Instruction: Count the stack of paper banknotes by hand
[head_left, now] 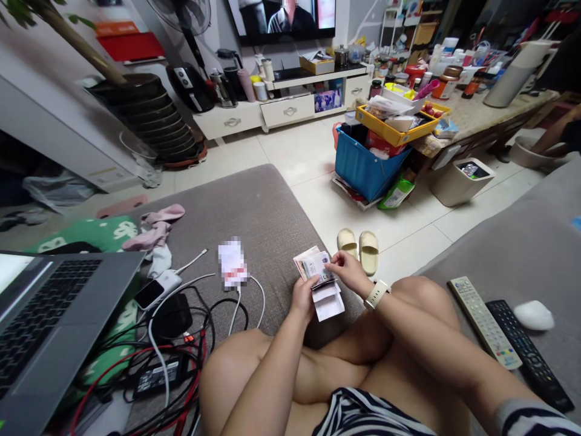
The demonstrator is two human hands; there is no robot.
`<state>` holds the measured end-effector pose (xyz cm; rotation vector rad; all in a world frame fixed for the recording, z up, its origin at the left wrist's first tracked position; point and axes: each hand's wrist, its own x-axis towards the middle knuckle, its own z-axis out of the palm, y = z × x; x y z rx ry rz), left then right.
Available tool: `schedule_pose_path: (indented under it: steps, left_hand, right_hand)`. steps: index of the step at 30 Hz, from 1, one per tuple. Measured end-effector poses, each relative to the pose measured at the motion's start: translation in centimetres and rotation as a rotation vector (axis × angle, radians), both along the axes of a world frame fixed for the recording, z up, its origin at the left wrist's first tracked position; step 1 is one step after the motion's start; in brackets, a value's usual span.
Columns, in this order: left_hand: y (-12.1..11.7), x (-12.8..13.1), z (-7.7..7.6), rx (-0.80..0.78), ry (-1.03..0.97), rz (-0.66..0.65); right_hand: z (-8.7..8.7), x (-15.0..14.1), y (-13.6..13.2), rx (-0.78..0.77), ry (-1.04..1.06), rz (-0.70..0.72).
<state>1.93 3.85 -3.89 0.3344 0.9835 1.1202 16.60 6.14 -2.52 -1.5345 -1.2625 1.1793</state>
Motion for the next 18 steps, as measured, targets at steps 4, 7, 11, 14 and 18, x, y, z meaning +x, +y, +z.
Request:
schedule_pose_path:
  steps: [4,7,11,14,18]
  left_hand:
    - [0.03,0.05,-0.09,0.026,0.004,-0.002]
    - [0.09,0.04,-0.05,0.014,0.004,-0.014]
    - [0.1,0.05,0.08,0.025,-0.003,-0.014]
    - [0.0,0.1,0.33,0.043,-0.014,-0.025]
    - [-0.11,0.12,0.79,0.028,0.001,-0.035]
  right_hand:
    - [-0.08,-0.07,0.01,0.004,-0.003,0.002]
    - [-0.11,-0.05,0.09,-0.003,0.005,-0.014]
    - [-0.13,0.02,0.2,-0.009,0.048,-0.017]
    - [-0.22,-0.03,0.26,-0.013,0.096,-0.001]
    - [-0.44,-0.22,0.31,-0.024,0.19,0.02]
